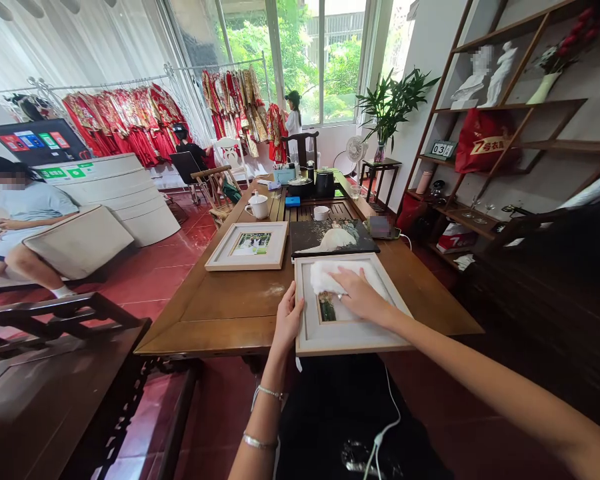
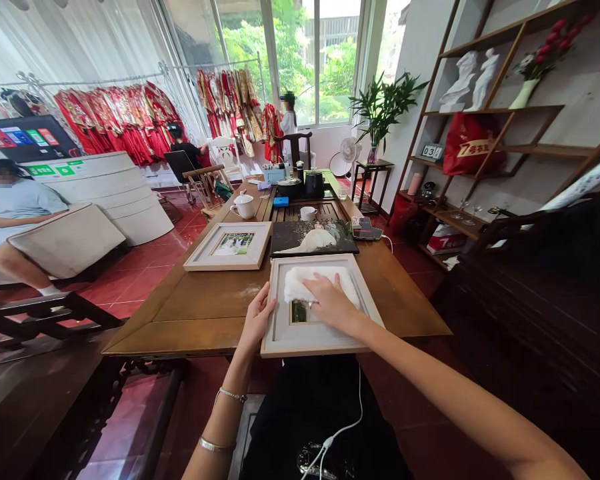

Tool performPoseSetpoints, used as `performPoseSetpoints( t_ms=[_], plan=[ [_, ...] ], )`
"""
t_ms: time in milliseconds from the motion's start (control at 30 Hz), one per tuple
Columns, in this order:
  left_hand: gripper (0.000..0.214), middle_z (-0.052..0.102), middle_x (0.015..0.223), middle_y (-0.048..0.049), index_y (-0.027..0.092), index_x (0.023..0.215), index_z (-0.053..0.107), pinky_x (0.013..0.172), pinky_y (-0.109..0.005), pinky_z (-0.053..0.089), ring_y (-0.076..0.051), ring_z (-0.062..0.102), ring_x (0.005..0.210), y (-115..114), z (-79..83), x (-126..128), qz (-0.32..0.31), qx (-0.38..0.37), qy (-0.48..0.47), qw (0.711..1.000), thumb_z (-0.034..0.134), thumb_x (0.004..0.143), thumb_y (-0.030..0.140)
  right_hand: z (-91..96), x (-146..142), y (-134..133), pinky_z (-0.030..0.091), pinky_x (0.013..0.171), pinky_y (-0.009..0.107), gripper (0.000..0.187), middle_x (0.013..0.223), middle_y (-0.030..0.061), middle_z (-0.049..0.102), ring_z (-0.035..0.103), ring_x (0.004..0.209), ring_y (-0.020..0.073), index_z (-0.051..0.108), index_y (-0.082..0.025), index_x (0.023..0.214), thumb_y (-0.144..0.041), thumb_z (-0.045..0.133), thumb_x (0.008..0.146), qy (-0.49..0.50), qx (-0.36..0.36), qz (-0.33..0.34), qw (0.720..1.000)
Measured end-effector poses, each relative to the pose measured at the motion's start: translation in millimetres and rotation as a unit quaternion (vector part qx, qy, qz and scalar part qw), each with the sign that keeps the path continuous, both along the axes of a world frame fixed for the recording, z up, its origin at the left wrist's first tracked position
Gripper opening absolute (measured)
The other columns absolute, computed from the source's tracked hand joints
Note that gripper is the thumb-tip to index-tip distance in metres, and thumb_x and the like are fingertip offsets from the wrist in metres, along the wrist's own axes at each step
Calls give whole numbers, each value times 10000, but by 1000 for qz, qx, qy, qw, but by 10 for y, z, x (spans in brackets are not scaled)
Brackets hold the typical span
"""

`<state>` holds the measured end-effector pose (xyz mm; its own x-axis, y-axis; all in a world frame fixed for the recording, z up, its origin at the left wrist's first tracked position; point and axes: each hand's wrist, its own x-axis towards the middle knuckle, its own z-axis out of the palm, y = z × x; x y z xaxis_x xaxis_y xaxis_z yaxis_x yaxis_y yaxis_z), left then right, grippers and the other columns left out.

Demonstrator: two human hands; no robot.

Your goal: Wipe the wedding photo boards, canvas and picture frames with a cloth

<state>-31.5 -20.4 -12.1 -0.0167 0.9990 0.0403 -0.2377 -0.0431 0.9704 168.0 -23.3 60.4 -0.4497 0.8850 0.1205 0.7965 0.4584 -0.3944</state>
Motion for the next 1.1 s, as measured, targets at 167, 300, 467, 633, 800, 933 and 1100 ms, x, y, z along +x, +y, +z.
performPoseSetpoints(
  t_ms=[167, 300, 467, 633, 800, 933, 1100],
  plan=[
    [649, 400, 1484, -92, 205, 1354, 478, 1137, -391, 298, -271, 362, 1377, 7, 17, 2, 8, -1, 4, 1000, 696, 752, 311, 43, -303, 565, 100, 1070, 691, 668, 1463, 167, 405, 217, 1401, 334, 432, -109, 1384, -37, 408, 720, 11, 31, -12, 999],
    [633, 437, 1460, -101, 185, 1324, 515, 1125, -384, 312, -278, 390, 1360, -16, 66, 15, 16, 2, 1, 1000, 705, 739, 333, 43, -500, 720, 41, 1061, 705, 625, 1452, 159, 423, 218, 1403, 323, 446, -131, 1374, -49, 413, 756, 8, 23, 35, 999],
    [509, 627, 1280, -72, 178, 1189, 630, 1097, -403, 348, -282, 477, 1293, -30, 126, 49, 1, 5, -60, 998, 539, 837, 533, 30, -502, 526, 145, 1046, 701, 455, 1369, 162, 519, 348, 1345, 324, 540, -170, 1284, -142, 410, 849, 9, -7, 90, 996],
    [631, 640, 1257, -90, 155, 1193, 623, 1075, -407, 380, -273, 529, 1246, -7, 150, 73, 3, -34, -102, 994, 390, 860, 638, 151, -300, 102, 228, 1080, 607, 446, 1333, 118, 564, 443, 1287, 293, 582, -221, 1238, -150, 451, 818, 2, -46, 152, 987],
    [458, 530, 1386, -93, 163, 1200, 617, 1129, -380, 311, -258, 420, 1344, -6, 124, 52, 71, -45, -22, 996, 578, 840, 444, 246, -57, -460, 121, 1133, 571, 714, 1387, 78, 522, 341, 1364, 249, 494, -223, 1354, -28, 429, 670, 8, -96, 244, 965],
    [609, 474, 1434, -105, 181, 1308, 522, 1123, -398, 328, -268, 403, 1354, -2, 56, 51, 42, -12, -13, 999, 712, 734, 260, 253, 146, -780, 57, 1154, 543, 872, 1425, 39, 481, 299, 1385, 219, 436, -245, 1401, 7, 404, 567, 6, -89, 232, 969],
    [693, 433, 1460, -134, 141, 1308, 508, 1139, -418, 298, -290, 383, 1362, 16, -8, 30, 56, 28, 44, 997, 719, 648, 147, 153, 401, -899, 183, 1143, 537, 808, 1387, 39, 526, 395, 1328, 225, 520, -244, 1324, 27, 408, 571, -56, -16, 156, 986]
  ],
)
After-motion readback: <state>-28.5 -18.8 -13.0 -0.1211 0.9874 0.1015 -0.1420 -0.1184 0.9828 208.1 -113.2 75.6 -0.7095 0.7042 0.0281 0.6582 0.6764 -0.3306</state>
